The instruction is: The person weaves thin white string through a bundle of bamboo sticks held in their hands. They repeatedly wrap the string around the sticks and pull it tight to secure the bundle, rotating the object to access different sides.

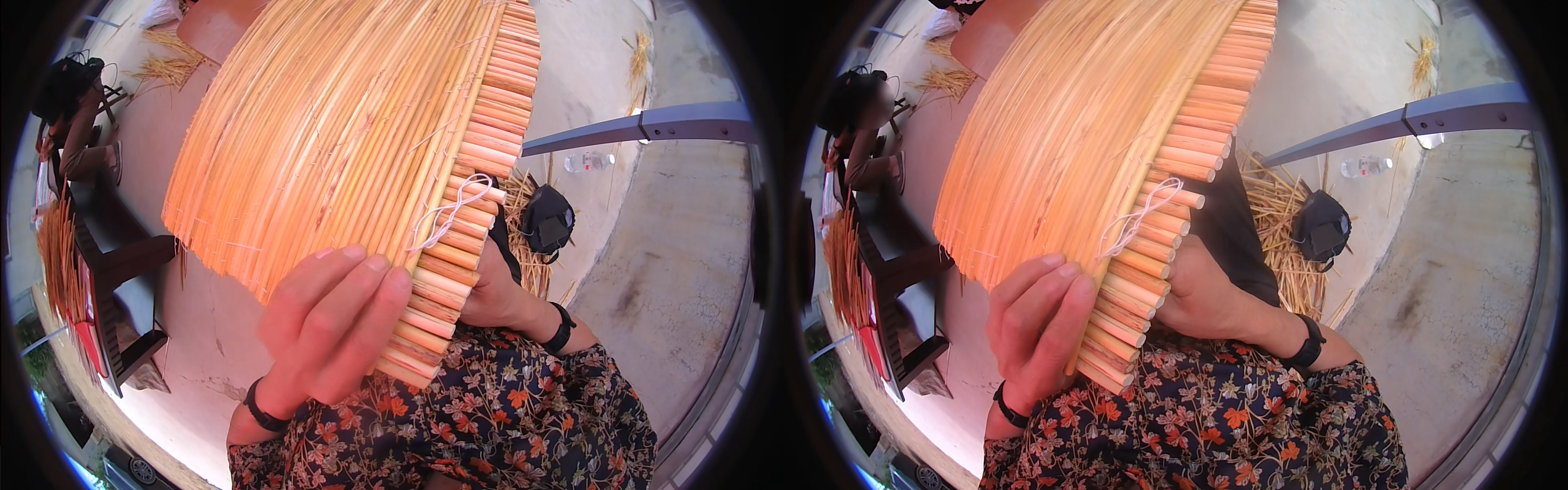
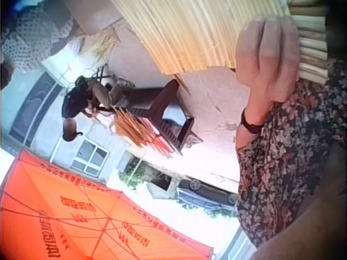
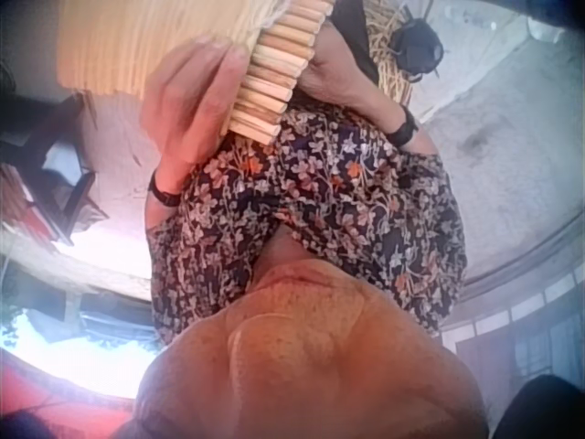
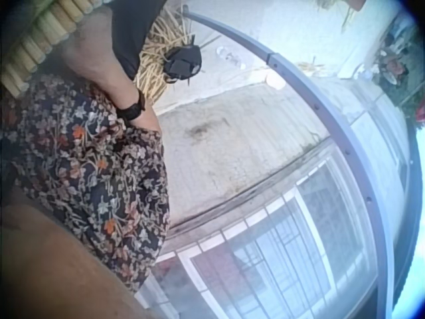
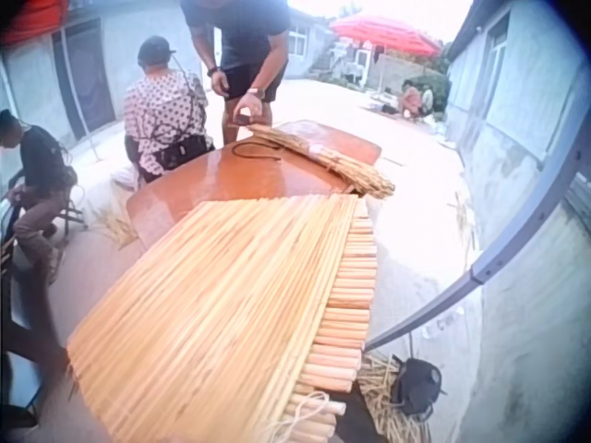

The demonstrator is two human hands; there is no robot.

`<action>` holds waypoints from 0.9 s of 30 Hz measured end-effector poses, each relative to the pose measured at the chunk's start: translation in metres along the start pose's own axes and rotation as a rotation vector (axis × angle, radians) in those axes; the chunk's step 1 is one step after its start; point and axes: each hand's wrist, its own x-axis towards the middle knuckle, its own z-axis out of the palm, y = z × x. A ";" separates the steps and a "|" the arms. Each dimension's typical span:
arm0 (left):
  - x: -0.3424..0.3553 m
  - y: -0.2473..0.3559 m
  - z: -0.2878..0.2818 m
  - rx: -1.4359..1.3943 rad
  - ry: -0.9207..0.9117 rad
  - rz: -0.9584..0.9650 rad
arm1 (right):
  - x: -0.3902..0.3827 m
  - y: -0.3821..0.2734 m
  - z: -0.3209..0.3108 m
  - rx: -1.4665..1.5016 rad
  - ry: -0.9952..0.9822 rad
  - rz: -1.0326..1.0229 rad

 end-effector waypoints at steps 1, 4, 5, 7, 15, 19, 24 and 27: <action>-0.002 -0.001 -0.001 0.016 -0.008 0.007 | 0.000 0.001 0.000 -0.046 -0.020 -0.030; -0.004 0.000 -0.002 0.040 -0.027 0.016 | -0.004 0.005 0.001 -0.112 -0.083 -0.078; -0.005 0.000 -0.003 0.045 -0.032 0.016 | -0.006 0.008 0.001 -0.138 -0.131 -0.076; -0.003 0.004 -0.004 0.055 0.017 -0.032 | -0.011 0.014 -0.001 -0.190 -0.226 -0.070; -0.001 0.002 -0.007 0.037 0.006 -0.039 | -0.012 0.010 -0.001 0.784 0.290 0.361; -0.004 0.001 -0.002 0.022 0.032 -0.035 | -0.004 0.003 0.004 1.407 0.471 0.610; -0.005 0.000 -0.004 0.028 -0.010 -0.022 | -0.020 0.020 0.022 1.763 0.431 0.913; -0.007 -0.001 -0.003 0.028 0.002 -0.030 | -0.040 0.036 0.033 1.851 0.438 0.992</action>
